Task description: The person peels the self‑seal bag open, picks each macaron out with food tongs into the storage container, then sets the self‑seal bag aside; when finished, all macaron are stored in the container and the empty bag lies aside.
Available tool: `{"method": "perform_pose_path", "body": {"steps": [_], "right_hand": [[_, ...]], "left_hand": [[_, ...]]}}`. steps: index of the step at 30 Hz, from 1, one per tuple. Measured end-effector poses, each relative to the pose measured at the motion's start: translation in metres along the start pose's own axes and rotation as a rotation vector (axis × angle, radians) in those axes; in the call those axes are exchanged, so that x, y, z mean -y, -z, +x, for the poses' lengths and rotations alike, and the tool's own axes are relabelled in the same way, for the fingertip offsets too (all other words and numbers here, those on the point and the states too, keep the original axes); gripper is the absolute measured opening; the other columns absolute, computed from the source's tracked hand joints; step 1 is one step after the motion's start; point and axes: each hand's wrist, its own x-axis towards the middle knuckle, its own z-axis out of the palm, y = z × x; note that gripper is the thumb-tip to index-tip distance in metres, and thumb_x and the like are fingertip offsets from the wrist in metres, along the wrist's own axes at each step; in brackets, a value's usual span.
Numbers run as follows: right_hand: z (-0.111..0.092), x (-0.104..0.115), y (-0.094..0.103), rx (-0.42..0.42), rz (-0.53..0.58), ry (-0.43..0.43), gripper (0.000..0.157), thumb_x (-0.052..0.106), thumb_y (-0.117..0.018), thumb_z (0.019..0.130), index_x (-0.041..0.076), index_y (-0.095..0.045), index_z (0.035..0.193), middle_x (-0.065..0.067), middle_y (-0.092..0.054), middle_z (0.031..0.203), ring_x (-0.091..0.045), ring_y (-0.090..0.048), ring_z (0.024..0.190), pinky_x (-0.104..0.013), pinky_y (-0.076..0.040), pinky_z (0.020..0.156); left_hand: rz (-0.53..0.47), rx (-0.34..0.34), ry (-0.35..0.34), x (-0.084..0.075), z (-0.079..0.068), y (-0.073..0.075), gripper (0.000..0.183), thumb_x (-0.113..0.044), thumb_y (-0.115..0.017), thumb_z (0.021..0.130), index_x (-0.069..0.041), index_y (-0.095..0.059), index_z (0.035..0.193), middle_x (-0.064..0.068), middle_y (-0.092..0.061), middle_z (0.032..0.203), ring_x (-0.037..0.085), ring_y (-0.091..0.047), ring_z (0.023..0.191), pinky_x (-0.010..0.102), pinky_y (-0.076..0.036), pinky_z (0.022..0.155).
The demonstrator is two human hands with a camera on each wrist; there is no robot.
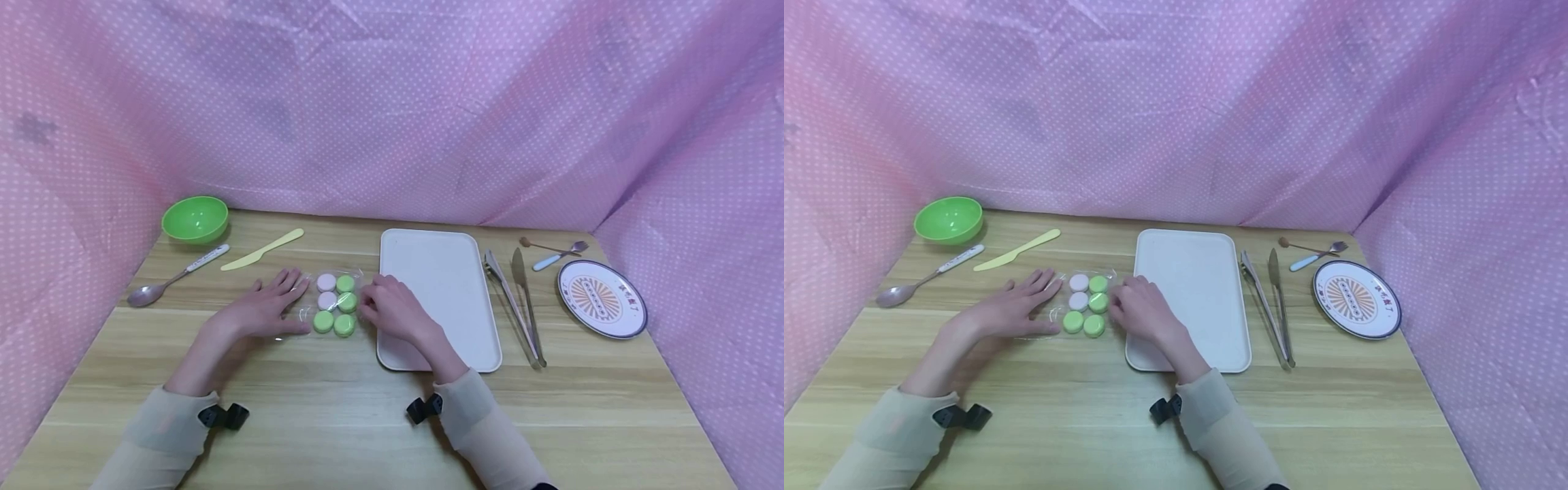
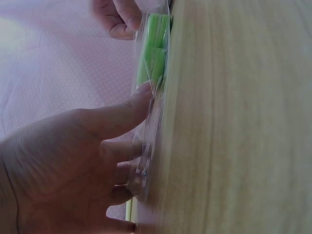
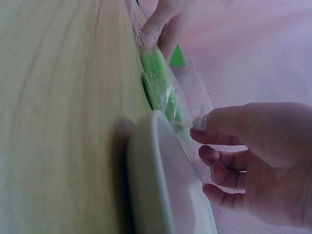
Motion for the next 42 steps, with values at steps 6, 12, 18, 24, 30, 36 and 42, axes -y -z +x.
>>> {"method": "perform_pose_path", "body": {"steps": [6, 12, 18, 24, 30, 36, 42], "right_hand": [[0.000, -0.006, 0.000, -0.010, 0.004, 0.004, 0.011, 0.024, -0.061, 0.086, 0.024, -0.064, 0.075, 0.008, -0.052, 0.077, -0.011, -0.048, 0.074, -0.025, -0.039, 0.065], [-0.001, -0.010, 0.003, -0.009, -0.003, 0.004, 0.012, 0.023, -0.061, 0.085, 0.023, -0.062, 0.073, 0.006, -0.051, 0.075, -0.013, -0.047, 0.072, -0.025, -0.038, 0.063], [-0.001, -0.011, 0.003, -0.001, 0.002, 0.003, 0.011, 0.022, -0.061, 0.085, 0.022, -0.063, 0.074, 0.006, -0.051, 0.075, -0.013, -0.047, 0.072, -0.026, -0.038, 0.062], [0.001, -0.010, 0.002, -0.005, 0.002, 0.003, 0.012, 0.024, -0.061, 0.087, 0.022, -0.064, 0.075, 0.006, -0.052, 0.076, -0.012, -0.047, 0.073, -0.026, -0.039, 0.064], [0.009, -0.007, -0.002, -0.013, 0.016, 0.024, 0.014, 0.028, -0.057, 0.090, 0.024, -0.064, 0.078, 0.007, -0.054, 0.077, -0.012, -0.048, 0.075, -0.026, -0.038, 0.066], [0.014, -0.005, -0.003, -0.016, 0.008, -0.005, 0.015, 0.024, -0.056, 0.090, 0.024, -0.059, 0.075, 0.005, -0.052, 0.075, -0.014, -0.047, 0.074, -0.028, -0.037, 0.065], [0.017, -0.007, -0.003, -0.026, 0.023, -0.030, 0.019, 0.025, -0.057, 0.090, 0.023, -0.057, 0.071, 0.005, -0.051, 0.074, -0.014, -0.047, 0.072, -0.027, -0.037, 0.062]], "left_hand": [[0.003, 0.000, -0.005, 0.001, 0.001, 0.000, 0.094, -0.068, -0.051, 0.083, -0.010, -0.019, 0.150, 0.020, -0.005, 0.157, 0.042, -0.005, 0.145, 0.070, -0.009, 0.108], [0.001, 0.004, 0.002, 0.002, 0.001, 0.000, 0.094, -0.066, -0.053, 0.083, -0.010, -0.019, 0.150, 0.019, -0.005, 0.158, 0.041, -0.005, 0.145, 0.070, -0.009, 0.108], [-0.005, 0.002, 0.003, 0.002, 0.001, 0.000, 0.093, -0.066, -0.053, 0.082, -0.010, -0.020, 0.150, 0.019, -0.006, 0.158, 0.041, -0.005, 0.145, 0.070, -0.009, 0.108], [-0.001, -0.001, 0.001, 0.002, 0.001, -0.001, 0.093, -0.067, -0.052, 0.083, -0.011, -0.020, 0.150, 0.019, -0.005, 0.158, 0.041, -0.005, 0.145, 0.070, -0.009, 0.108], [0.006, 0.001, 0.001, 0.000, 0.001, -0.001, 0.093, -0.067, -0.052, 0.083, -0.012, -0.019, 0.150, 0.018, -0.005, 0.158, 0.040, -0.005, 0.145, 0.069, -0.010, 0.109], [0.002, 0.002, -0.008, 0.000, 0.001, -0.001, 0.093, -0.065, -0.053, 0.083, -0.011, -0.020, 0.150, 0.019, -0.005, 0.158, 0.042, -0.006, 0.145, 0.070, -0.011, 0.108], [0.003, -0.003, -0.004, 0.002, 0.001, -0.001, 0.092, -0.064, -0.055, 0.083, -0.011, -0.020, 0.150, 0.019, -0.005, 0.158, 0.042, -0.006, 0.145, 0.070, -0.011, 0.108]]}}
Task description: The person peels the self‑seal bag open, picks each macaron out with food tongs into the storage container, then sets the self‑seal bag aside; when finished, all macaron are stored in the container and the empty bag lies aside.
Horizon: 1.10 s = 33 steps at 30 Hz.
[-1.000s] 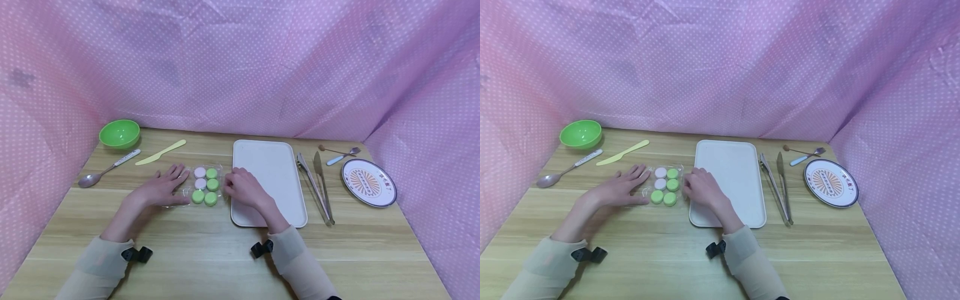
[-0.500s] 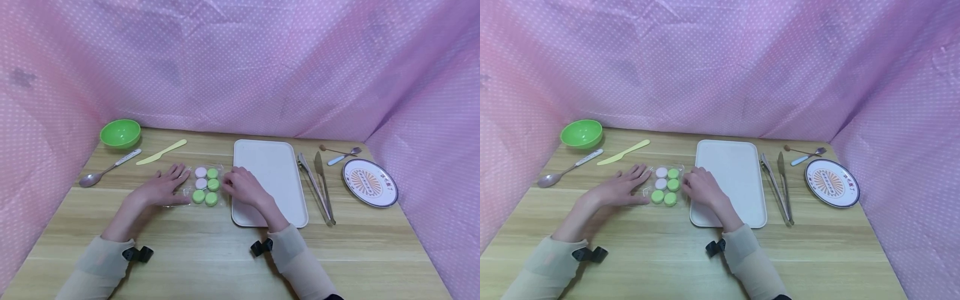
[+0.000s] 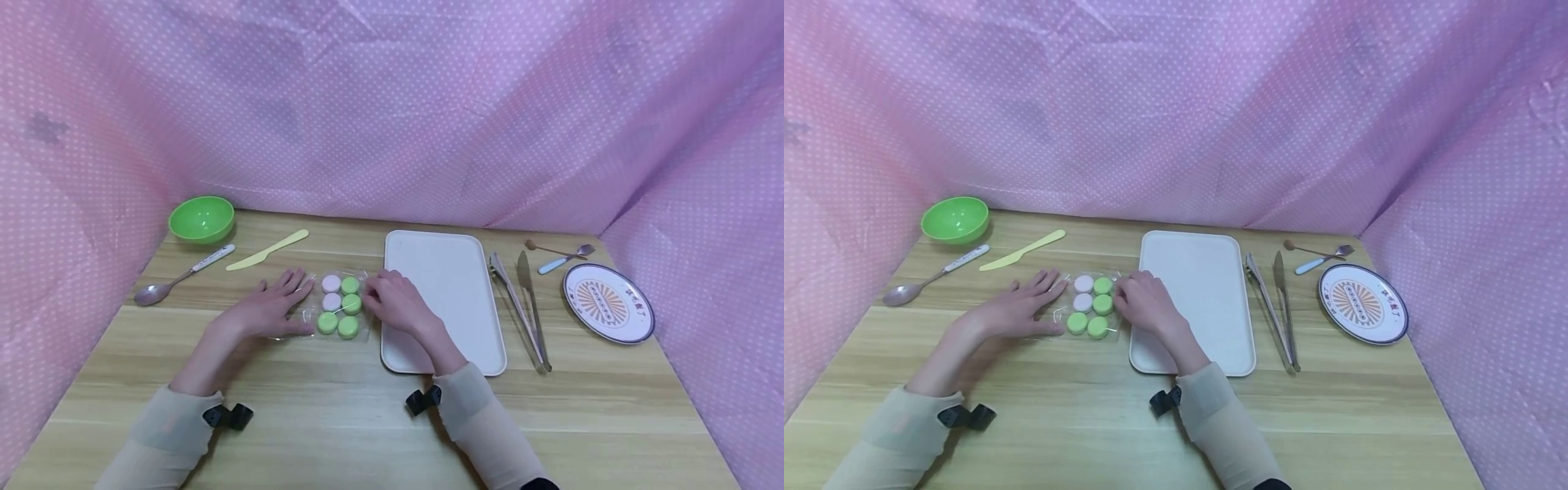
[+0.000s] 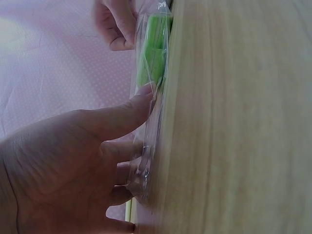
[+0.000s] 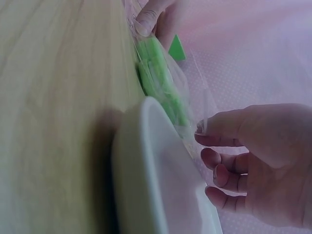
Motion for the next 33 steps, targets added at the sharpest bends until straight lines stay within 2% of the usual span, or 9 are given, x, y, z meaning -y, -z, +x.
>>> {"method": "perform_pose_path", "body": {"steps": [19, 33], "right_hand": [[0.000, -0.009, 0.004, -0.007, -0.029, -0.023, 0.013, 0.023, -0.059, 0.087, 0.022, -0.063, 0.074, 0.005, -0.054, 0.075, -0.014, -0.048, 0.072, -0.027, -0.038, 0.063], [0.010, -0.005, 0.003, -0.008, -0.023, -0.028, 0.015, 0.023, -0.055, 0.089, 0.022, -0.065, 0.078, 0.005, -0.055, 0.077, -0.015, -0.049, 0.076, -0.028, -0.040, 0.065]], "left_hand": [[-0.004, -0.001, 0.000, -0.001, 0.000, 0.001, 0.092, -0.064, -0.054, 0.083, -0.010, -0.020, 0.149, 0.019, -0.006, 0.158, 0.041, -0.007, 0.145, 0.070, -0.010, 0.108], [-0.015, 0.002, 0.002, 0.001, 0.001, -0.002, 0.094, -0.066, -0.053, 0.083, -0.011, -0.019, 0.150, 0.019, -0.004, 0.158, 0.042, -0.004, 0.145, 0.070, -0.008, 0.108]]}}
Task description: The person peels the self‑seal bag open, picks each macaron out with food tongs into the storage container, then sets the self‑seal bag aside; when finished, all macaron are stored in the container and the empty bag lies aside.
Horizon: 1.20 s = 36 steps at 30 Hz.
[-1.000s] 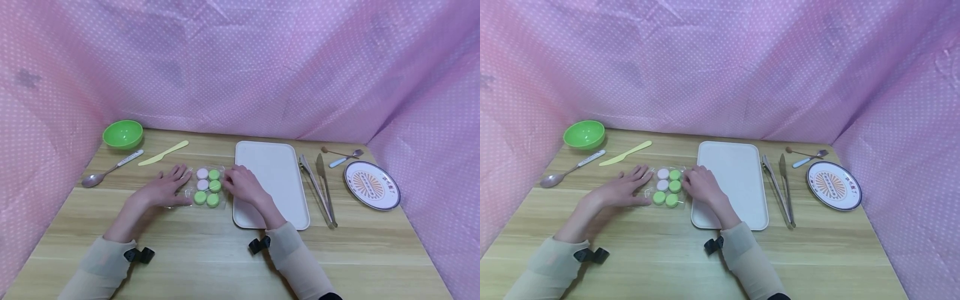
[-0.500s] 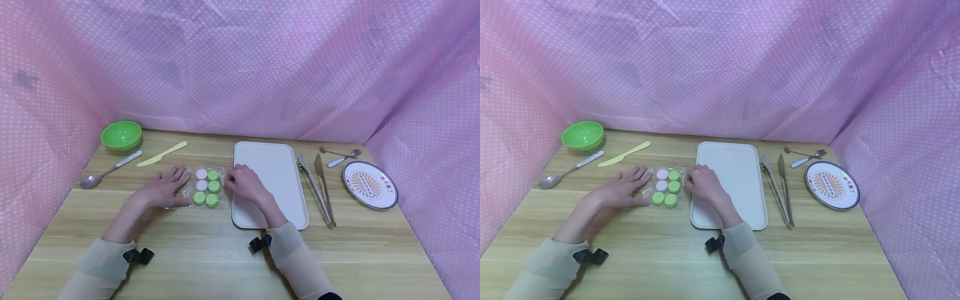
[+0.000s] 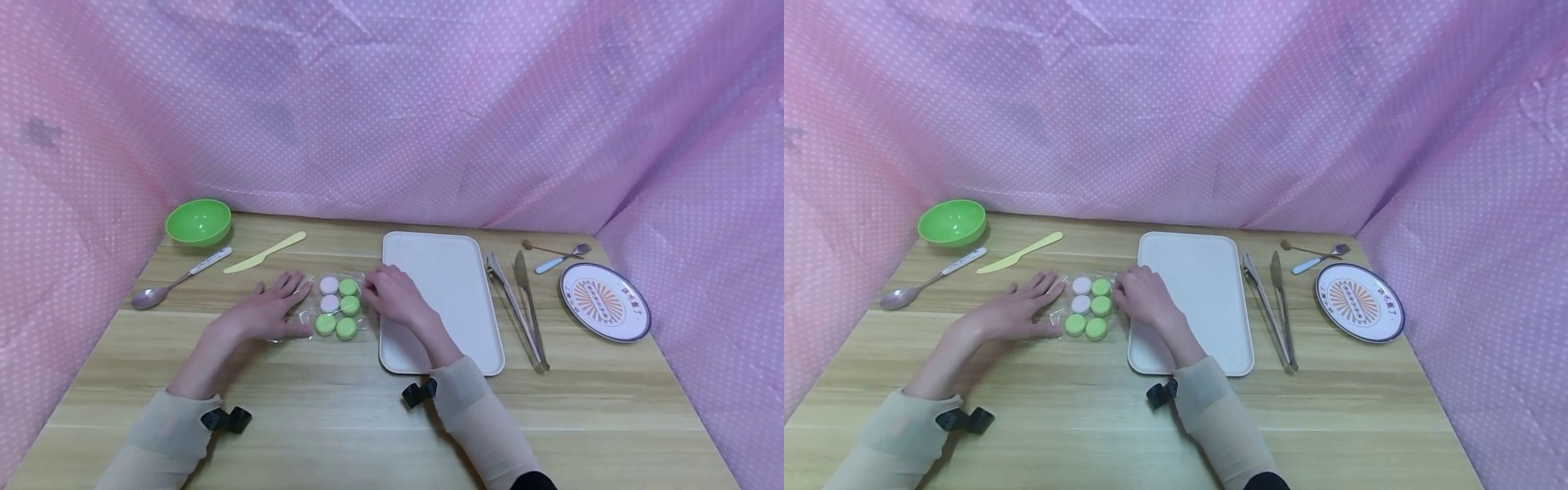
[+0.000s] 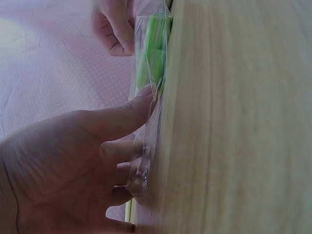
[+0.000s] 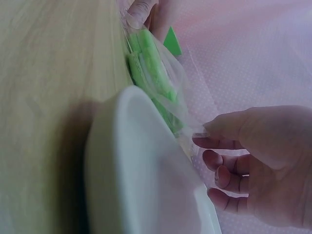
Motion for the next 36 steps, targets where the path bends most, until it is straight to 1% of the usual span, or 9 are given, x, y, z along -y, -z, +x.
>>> {"method": "perform_pose_path", "body": {"steps": [8, 17, 20, 24, 27, 29, 32, 36], "right_hand": [[-0.003, -0.006, 0.004, -0.025, -0.013, -0.021, 0.013, 0.020, -0.058, 0.085, 0.021, -0.060, 0.072, 0.002, -0.053, 0.076, -0.017, -0.048, 0.073, -0.029, -0.039, 0.062], [-0.007, -0.018, 0.006, -0.016, -0.020, -0.063, 0.010, 0.020, -0.058, 0.081, 0.022, -0.063, 0.072, 0.002, -0.055, 0.077, -0.016, -0.049, 0.075, -0.029, -0.039, 0.063], [-0.008, -0.021, 0.006, -0.015, -0.014, -0.065, 0.010, 0.020, -0.059, 0.080, 0.022, -0.063, 0.072, 0.002, -0.055, 0.076, -0.016, -0.049, 0.074, -0.029, -0.039, 0.062], [-0.010, -0.024, 0.008, -0.005, -0.006, -0.075, 0.008, 0.021, -0.060, 0.081, 0.021, -0.066, 0.076, 0.003, -0.056, 0.077, -0.015, -0.050, 0.075, -0.028, -0.040, 0.063], [-0.014, -0.026, 0.014, -0.015, 0.026, -0.103, 0.007, 0.023, -0.061, 0.083, 0.021, -0.068, 0.081, 0.003, -0.057, 0.081, -0.015, -0.051, 0.078, -0.030, -0.042, 0.067], [-0.019, -0.029, 0.021, -0.037, 0.061, -0.121, 0.008, 0.024, -0.061, 0.085, 0.020, -0.068, 0.086, 0.002, -0.057, 0.086, -0.016, -0.052, 0.082, -0.032, -0.043, 0.071], [-0.031, -0.040, 0.034, -0.104, 0.110, -0.116, 0.011, 0.025, -0.061, 0.087, 0.018, -0.068, 0.093, -0.001, -0.059, 0.093, -0.018, -0.054, 0.089, -0.035, -0.046, 0.076], [-0.057, -0.070, 0.051, -0.229, 0.112, -0.101, 0.020, 0.024, -0.063, 0.088, 0.015, -0.066, 0.105, -0.006, -0.061, 0.105, -0.024, -0.056, 0.100, -0.042, -0.047, 0.083]], "left_hand": [[-0.003, -0.004, 0.000, 0.001, 0.000, 0.000, 0.094, -0.065, -0.054, 0.083, -0.010, -0.019, 0.150, 0.019, -0.004, 0.158, 0.042, -0.004, 0.145, 0.070, -0.008, 0.108], [0.003, -0.006, 0.002, -0.002, -0.001, 0.001, 0.093, -0.065, -0.053, 0.083, -0.010, -0.019, 0.150, 0.019, -0.005, 0.158, 0.042, -0.005, 0.145, 0.070, -0.009, 0.108], [0.000, -0.006, 0.004, -0.003, 0.000, 0.002, 0.093, -0.064, -0.054, 0.083, -0.009, -0.020, 0.149, 0.020, -0.006, 0.157, 0.042, -0.006, 0.144, 0.070, -0.009, 0.107], [-0.003, -0.004, 0.014, -0.004, 0.000, 0.003, 0.093, -0.065, -0.054, 0.083, -0.010, -0.019, 0.149, 0.018, -0.005, 0.158, 0.040, -0.005, 0.145, 0.068, -0.009, 0.109], [-0.003, -0.011, 0.015, -0.004, 0.001, 0.003, 0.093, -0.064, -0.055, 0.083, -0.009, -0.020, 0.149, 0.019, -0.006, 0.157, 0.040, -0.006, 0.145, 0.066, -0.010, 0.111], [-0.003, -0.024, 0.012, -0.004, 0.001, 0.004, 0.093, -0.063, -0.056, 0.083, -0.007, -0.022, 0.148, 0.020, -0.008, 0.157, 0.041, -0.006, 0.145, 0.064, -0.010, 0.112], [-0.013, -0.057, 0.005, -0.005, -0.001, 0.005, 0.092, -0.061, -0.058, 0.083, -0.006, -0.023, 0.148, 0.022, -0.008, 0.156, 0.041, -0.005, 0.145, 0.062, -0.008, 0.114], [-0.031, -0.120, -0.023, -0.006, -0.005, 0.006, 0.088, -0.058, -0.060, 0.083, -0.012, -0.023, 0.149, 0.019, -0.007, 0.157, 0.039, -0.003, 0.146, 0.060, -0.005, 0.115]]}}
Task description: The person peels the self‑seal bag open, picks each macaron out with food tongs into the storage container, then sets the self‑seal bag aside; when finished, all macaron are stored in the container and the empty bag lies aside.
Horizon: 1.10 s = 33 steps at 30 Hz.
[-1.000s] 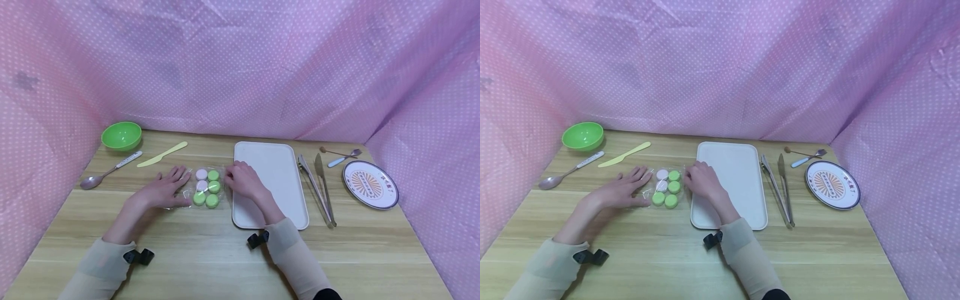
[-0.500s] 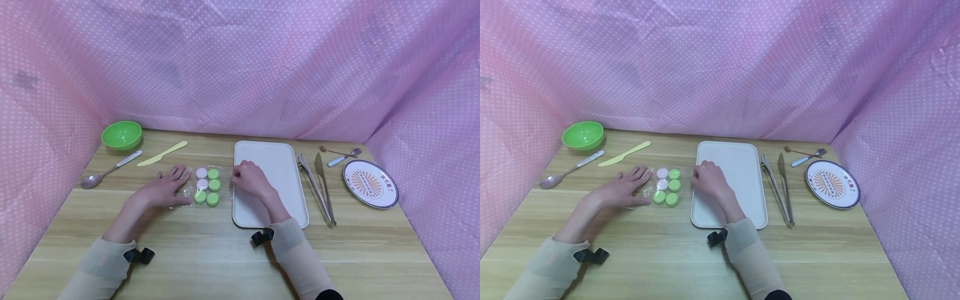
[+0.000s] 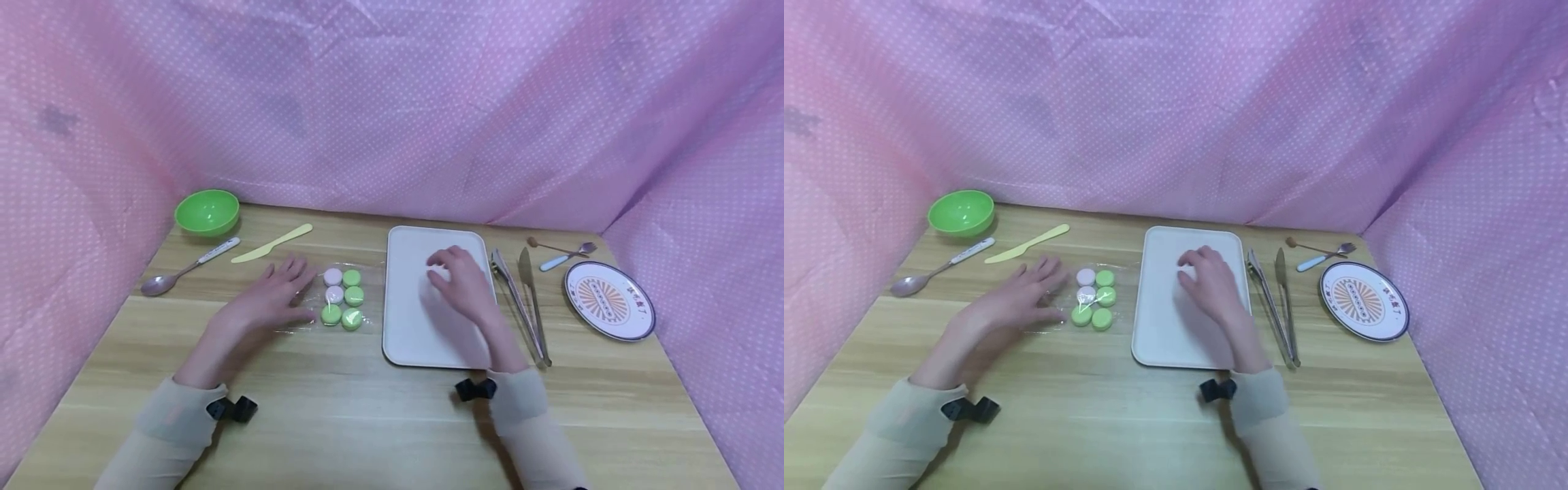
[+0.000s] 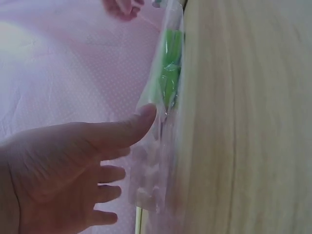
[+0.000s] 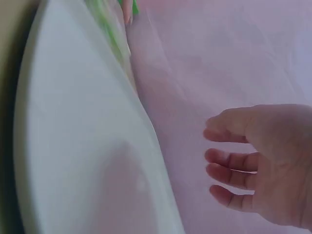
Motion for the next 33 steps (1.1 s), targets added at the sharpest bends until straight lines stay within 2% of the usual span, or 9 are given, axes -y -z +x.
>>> {"method": "perform_pose_path", "body": {"steps": [4, 6, 12, 17, 20, 24, 28, 33], "right_hand": [[-0.022, -0.033, 0.026, -0.102, -0.026, -0.037, 0.029, 0.023, -0.065, 0.087, 0.012, -0.062, 0.114, -0.014, -0.058, 0.117, -0.031, -0.053, 0.110, -0.050, -0.043, 0.091], [-0.032, -0.050, 0.036, -0.138, -0.019, -0.064, 0.034, 0.022, -0.066, 0.087, 0.010, -0.060, 0.118, -0.018, -0.055, 0.122, -0.035, -0.049, 0.114, -0.053, -0.039, 0.095], [-0.058, -0.087, 0.055, -0.174, -0.036, -0.167, 0.054, 0.027, -0.067, 0.086, 0.010, -0.049, 0.133, -0.022, -0.045, 0.134, -0.042, -0.043, 0.121, -0.058, -0.035, 0.096], [-0.073, -0.103, 0.065, -0.105, -0.070, -0.243, 0.073, 0.045, -0.064, 0.086, 0.014, -0.034, 0.145, -0.022, -0.038, 0.142, -0.043, -0.038, 0.127, -0.061, -0.034, 0.097], [-0.077, -0.108, 0.066, -0.052, -0.089, -0.273, 0.082, 0.051, -0.063, 0.085, 0.014, -0.026, 0.148, -0.024, -0.036, 0.141, -0.044, -0.038, 0.125, -0.063, -0.037, 0.092], [-0.078, -0.111, 0.065, 0.001, -0.117, -0.307, 0.089, 0.055, -0.063, 0.083, 0.014, -0.020, 0.150, -0.027, -0.037, 0.139, -0.045, -0.042, 0.119, -0.062, -0.041, 0.084], [-0.079, -0.113, 0.064, 0.075, -0.133, -0.354, 0.096, 0.062, -0.060, 0.081, 0.014, -0.014, 0.151, -0.031, -0.031, 0.142, -0.050, -0.041, 0.119, -0.065, -0.040, 0.084], [-0.080, -0.113, 0.064, 0.136, -0.143, -0.355, 0.100, 0.062, -0.059, 0.082, 0.010, -0.010, 0.151, -0.034, -0.028, 0.143, -0.054, -0.041, 0.119, -0.067, -0.039, 0.087]], "left_hand": [[0.004, -0.034, -0.057, -0.001, -0.003, 0.001, 0.083, -0.055, -0.060, 0.085, -0.016, -0.025, 0.149, 0.016, -0.013, 0.158, 0.038, -0.008, 0.146, 0.058, -0.008, 0.116], [0.005, -0.035, -0.084, -0.002, -0.002, 0.000, 0.080, -0.052, -0.060, 0.086, -0.012, -0.028, 0.148, 0.016, -0.018, 0.156, 0.038, -0.012, 0.145, 0.056, -0.011, 0.116], [-0.039, -0.061, -0.062, -0.005, 0.002, -0.004, 0.076, -0.043, -0.067, 0.084, -0.008, -0.036, 0.144, 0.015, -0.030, 0.153, 0.036, -0.026, 0.142, 0.052, -0.024, 0.114], [-0.053, -0.116, -0.081, -0.007, 0.001, -0.005, 0.068, -0.036, -0.068, 0.084, -0.005, -0.043, 0.139, 0.015, -0.042, 0.145, 0.035, -0.042, 0.133, 0.050, -0.033, 0.110], [-0.041, -0.140, -0.078, -0.007, 0.000, -0.007, 0.060, -0.031, -0.069, 0.084, -0.004, -0.049, 0.134, 0.015, -0.047, 0.142, 0.035, -0.047, 0.128, 0.050, -0.036, 0.107], [-0.014, -0.163, -0.067, -0.009, 0.002, -0.008, 0.050, -0.025, -0.071, 0.083, -0.003, -0.057, 0.126, 0.015, -0.053, 0.136, 0.036, -0.052, 0.123, 0.050, -0.040, 0.103], [0.018, -0.183, -0.080, -0.010, 0.004, -0.008, 0.044, -0.023, -0.072, 0.082, -0.003, -0.062, 0.120, 0.014, -0.058, 0.130, 0.034, -0.058, 0.116, 0.049, -0.045, 0.099], [0.038, -0.196, -0.089, -0.010, 0.004, -0.008, 0.040, -0.022, -0.073, 0.081, -0.005, -0.066, 0.116, 0.012, -0.061, 0.128, 0.034, -0.061, 0.111, 0.049, -0.047, 0.094]]}}
